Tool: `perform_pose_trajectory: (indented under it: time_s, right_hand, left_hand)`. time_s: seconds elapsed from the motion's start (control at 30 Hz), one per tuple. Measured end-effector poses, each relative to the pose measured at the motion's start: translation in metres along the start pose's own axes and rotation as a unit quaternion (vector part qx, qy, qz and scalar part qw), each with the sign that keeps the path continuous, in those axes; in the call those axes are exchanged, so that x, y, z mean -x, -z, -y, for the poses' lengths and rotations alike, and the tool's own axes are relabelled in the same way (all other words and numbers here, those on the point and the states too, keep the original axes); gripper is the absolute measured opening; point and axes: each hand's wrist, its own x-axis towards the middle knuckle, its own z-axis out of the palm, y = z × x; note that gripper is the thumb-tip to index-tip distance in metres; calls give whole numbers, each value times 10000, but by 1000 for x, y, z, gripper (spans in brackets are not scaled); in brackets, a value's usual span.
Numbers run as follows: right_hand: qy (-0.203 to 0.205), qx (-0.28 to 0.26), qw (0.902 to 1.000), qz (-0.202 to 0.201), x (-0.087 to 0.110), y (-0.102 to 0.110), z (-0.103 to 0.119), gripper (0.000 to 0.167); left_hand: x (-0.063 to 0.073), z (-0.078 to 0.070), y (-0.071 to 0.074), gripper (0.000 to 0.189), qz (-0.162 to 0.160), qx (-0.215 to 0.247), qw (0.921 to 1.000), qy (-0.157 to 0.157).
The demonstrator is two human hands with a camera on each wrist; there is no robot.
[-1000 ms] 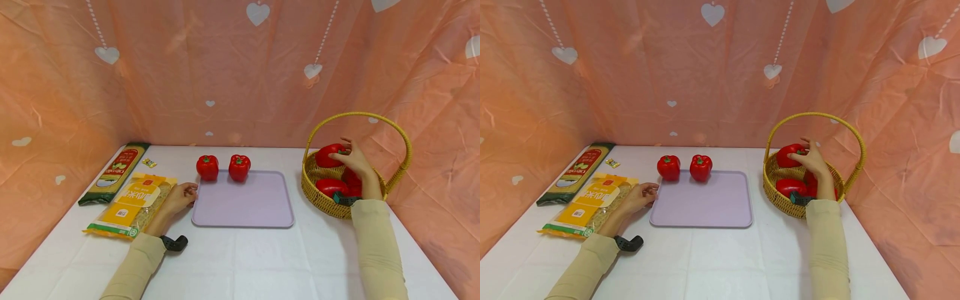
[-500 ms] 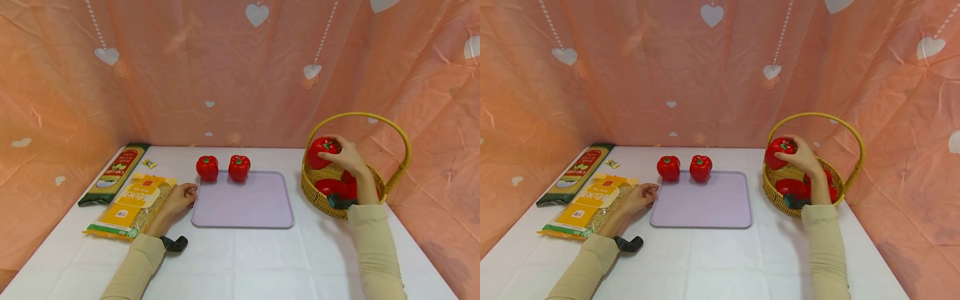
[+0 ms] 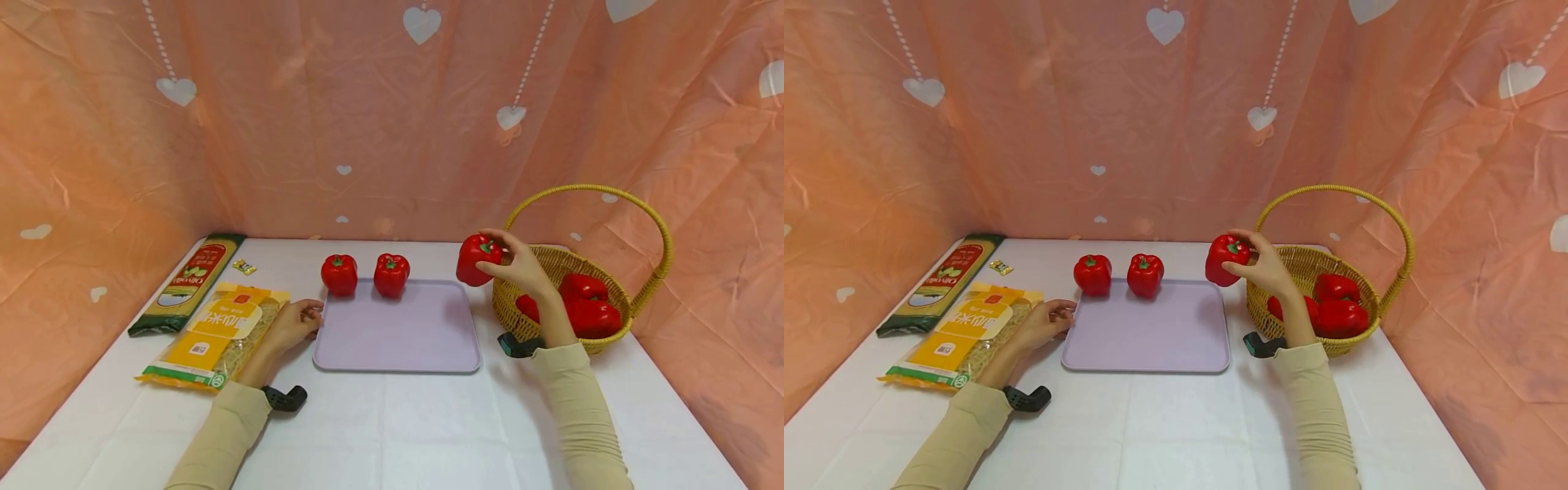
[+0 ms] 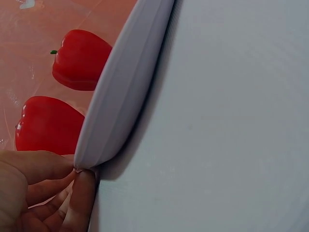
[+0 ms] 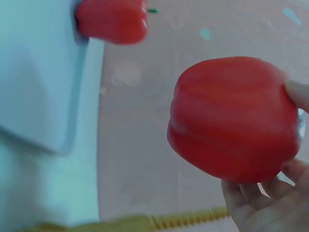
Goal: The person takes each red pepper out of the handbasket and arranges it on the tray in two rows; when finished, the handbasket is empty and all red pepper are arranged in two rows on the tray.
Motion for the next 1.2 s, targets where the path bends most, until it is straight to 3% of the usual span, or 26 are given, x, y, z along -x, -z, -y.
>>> perform_pose_trajectory:
  time_s: [0.23,0.33,0.67,0.93,1.2]
  right_hand:
    - [-163,57,9997,147,-3,-31,12,62]
    - [-134,26,9998,108,-5,-43,14,61]
    - [-239,233,9994,38,-30,-65,-40,63]
    - [-488,415,9978,155,-34,-70,-51,67]
    - [-400,232,9988,188,-31,-72,-53,76]
  left_hand:
    - [-5,3,-1,35,-51,31,9997,227]
    - [-5,4,-1,36,-50,-39,9998,183]
    - [-5,5,-2,35,-118,-99,9998,128]
    - [-3,4,-2,36,-105,-83,9999,74]
    - [-3,3,-2,34,-87,-131,9999,2]
